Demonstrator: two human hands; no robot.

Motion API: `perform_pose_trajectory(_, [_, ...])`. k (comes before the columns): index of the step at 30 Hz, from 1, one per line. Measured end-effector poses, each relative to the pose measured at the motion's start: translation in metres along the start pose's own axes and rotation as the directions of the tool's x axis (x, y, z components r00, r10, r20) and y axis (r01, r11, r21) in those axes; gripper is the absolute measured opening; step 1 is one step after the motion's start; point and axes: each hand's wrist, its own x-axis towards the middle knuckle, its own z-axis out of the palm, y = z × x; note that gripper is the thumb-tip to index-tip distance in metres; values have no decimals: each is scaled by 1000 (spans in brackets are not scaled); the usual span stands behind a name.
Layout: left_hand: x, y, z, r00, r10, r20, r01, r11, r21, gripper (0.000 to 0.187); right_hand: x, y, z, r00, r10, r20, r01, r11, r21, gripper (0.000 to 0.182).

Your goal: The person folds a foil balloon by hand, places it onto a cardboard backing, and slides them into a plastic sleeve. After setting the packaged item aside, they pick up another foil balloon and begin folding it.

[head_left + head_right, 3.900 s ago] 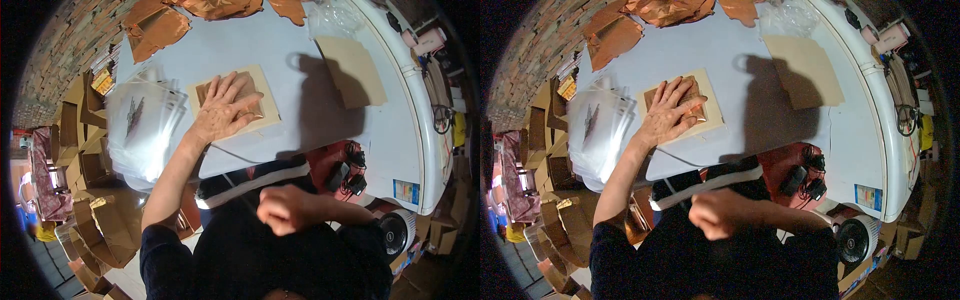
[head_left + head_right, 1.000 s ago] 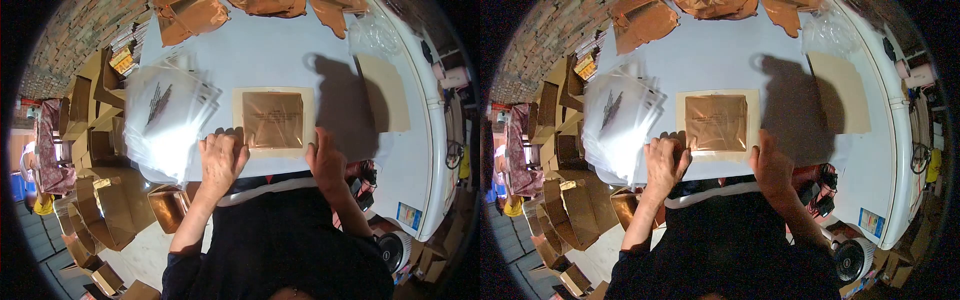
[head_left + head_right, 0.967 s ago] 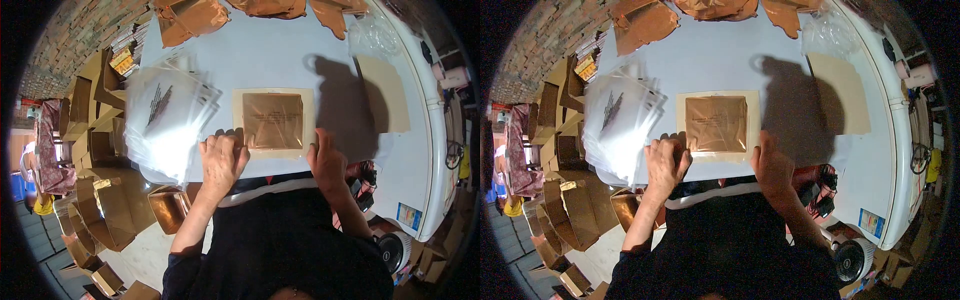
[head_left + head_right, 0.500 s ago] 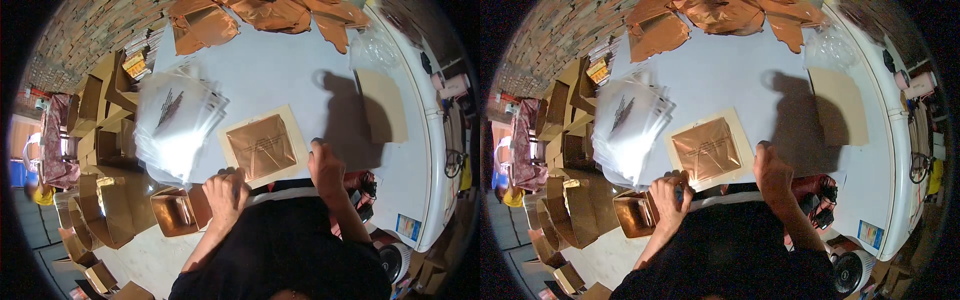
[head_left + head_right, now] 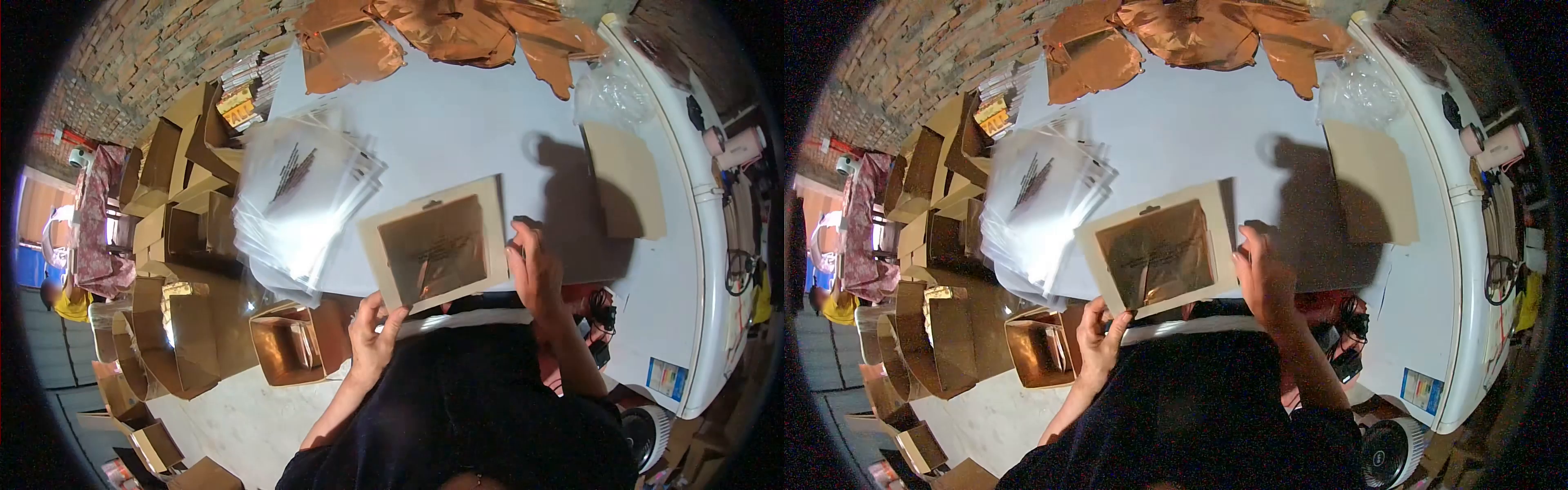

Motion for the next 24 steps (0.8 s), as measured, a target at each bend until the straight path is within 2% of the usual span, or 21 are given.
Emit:
perform_pose_trajectory(3, [9,-1,-5,992,127,-9,-127,990,55,27,20,-3,-13,988,-48,144,38,997,73,15])
perform_pose_trajectory(4, [14,0,-7,986,166,-7,-165,983,84,26,27,-4,-15,971,27,236,-88,964,252,12])
perform_pose_trajectory(7, [39,8,-9,943,327,-63,-319,941,115,21,47,-26,-30,983,56,176,-108,947,302,10])
perform_pose_trajectory(8, [48,20,-13,903,427,-49,-402,880,254,18,54,-27,-31,995,-91,51,72,952,296,7])
perform_pose_trajectory(9, [54,23,-12,891,446,-79,-426,884,192,20,56,-25,-30,993,-112,34,98,955,278,6])
perform_pose_trajectory(11, [64,28,-11,889,454,-63,-435,879,197,24,57,-19,-28,988,-157,1,152,959,238,7])
perform_pose_trajectory(13, [70,14,-8,918,397,8,-384,881,276,28,58,-21,-22,991,-62,115,28,960,280,10])
perform_pose_trajectory(14, [64,10,-3,979,203,-21,-199,971,135,24,57,-20,-19,984,-16,175,-37,955,295,13])
perform_pose_trajectory(17, [62,7,-6,954,299,34,-300,939,167,17,44,13,2,977,-166,135,122,951,285,18])
perform_pose_trajectory(18, [63,8,-9,925,372,81,-381,893,241,25,46,11,4,976,-199,88,172,953,251,15])
perform_pose_trajectory(21, [49,13,-24,966,251,58,-257,949,180,15,48,-9,-3,956,-14,292,-59,969,240,15])
perform_pose_trajectory(22, [46,11,-33,984,173,-35,-167,976,143,15,46,-16,1,968,-115,222,56,965,256,12])
perform_pose_trajectory(23, [45,-2,-48,975,111,-193,-56,961,272,18,44,-22,6,957,-168,236,59,912,406,15])
perform_pose_trajectory(24, [42,31,-65,948,166,-271,-94,960,262,29,48,-35,4,941,-194,278,64,907,416,15])
